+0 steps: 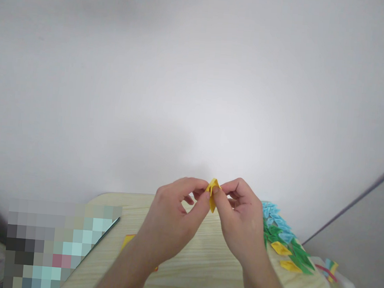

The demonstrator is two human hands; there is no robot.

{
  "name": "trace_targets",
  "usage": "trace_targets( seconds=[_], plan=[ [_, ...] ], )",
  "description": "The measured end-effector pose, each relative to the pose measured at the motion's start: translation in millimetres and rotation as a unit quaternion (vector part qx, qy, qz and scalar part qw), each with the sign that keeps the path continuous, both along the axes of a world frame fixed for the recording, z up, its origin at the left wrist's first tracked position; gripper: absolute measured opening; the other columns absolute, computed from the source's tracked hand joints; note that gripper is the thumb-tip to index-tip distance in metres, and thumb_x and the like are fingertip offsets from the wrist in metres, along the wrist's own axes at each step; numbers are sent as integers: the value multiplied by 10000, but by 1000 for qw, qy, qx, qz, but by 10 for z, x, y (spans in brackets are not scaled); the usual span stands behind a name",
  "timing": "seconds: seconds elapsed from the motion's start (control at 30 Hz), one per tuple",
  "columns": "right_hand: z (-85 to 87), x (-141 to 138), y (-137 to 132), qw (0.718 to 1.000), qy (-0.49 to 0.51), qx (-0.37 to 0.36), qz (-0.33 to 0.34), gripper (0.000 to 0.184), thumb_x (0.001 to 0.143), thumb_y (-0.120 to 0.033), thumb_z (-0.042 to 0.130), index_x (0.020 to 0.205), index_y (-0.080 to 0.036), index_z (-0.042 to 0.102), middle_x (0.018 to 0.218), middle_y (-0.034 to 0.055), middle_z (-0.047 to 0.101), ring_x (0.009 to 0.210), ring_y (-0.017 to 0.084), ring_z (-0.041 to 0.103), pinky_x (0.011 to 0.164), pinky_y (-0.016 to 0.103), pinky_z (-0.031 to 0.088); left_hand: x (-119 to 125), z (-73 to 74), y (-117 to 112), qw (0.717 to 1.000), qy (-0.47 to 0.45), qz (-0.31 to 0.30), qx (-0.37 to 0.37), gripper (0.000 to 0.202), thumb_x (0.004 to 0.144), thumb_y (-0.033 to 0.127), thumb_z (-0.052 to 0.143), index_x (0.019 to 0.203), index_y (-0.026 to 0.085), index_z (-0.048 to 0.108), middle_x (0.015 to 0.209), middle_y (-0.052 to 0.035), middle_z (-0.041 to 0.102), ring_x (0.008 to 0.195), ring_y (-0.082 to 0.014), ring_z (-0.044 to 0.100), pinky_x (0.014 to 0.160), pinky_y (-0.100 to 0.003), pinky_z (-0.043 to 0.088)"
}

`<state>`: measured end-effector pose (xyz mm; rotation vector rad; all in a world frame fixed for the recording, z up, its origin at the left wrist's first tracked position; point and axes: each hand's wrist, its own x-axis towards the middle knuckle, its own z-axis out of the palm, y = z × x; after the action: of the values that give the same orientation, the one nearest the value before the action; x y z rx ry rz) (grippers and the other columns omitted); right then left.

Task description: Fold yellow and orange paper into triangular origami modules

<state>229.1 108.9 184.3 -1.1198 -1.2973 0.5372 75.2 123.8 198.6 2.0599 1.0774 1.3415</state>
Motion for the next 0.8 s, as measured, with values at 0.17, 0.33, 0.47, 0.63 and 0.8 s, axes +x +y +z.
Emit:
trace_targets(
  seconds=[0.17,0.33,0.47,0.63,0.8],
  plan=[
    [25,-24,-25,997,-64,21,-44,190,933,-326,705,784,-211,680,739,-27,713,688,142,666,696,276,584,39,-13,-15,997,33,32,55,118,969,246,622,985,265,737,926,34,764,771,-128,666,553,-225,486],
    [35,-34,-40,994,-77,43,-59,156,911,-285,719,771,-218,714,731,-32,724,698,143,676,721,277,593,71,-41,11,988,66,72,117,123,955,204,620,994,244,728,914,11,755,760,-151,653,650,-292,510],
    [32,-22,-35,998,-54,17,-23,170,931,-324,712,795,-223,722,748,-31,721,693,137,666,687,255,601,52,-46,22,989,57,95,100,102,944,215,646,964,248,741,904,7,764,745,-160,667,611,-278,500],
    [64,19,-37,996,-89,-15,7,221,963,-347,680,786,-219,713,738,-31,713,664,125,637,655,235,575,15,-42,14,987,79,103,96,106,957,252,644,964,238,748,910,-16,775,752,-175,676,600,-269,500],
    [57,18,-38,995,-96,-3,9,268,978,-339,662,744,-209,675,682,-38,661,620,115,594,624,229,528,63,-81,24,975,65,121,172,119,957,213,650,991,238,761,939,-24,791,861,-196,701,784,-317,548]
  ],
)
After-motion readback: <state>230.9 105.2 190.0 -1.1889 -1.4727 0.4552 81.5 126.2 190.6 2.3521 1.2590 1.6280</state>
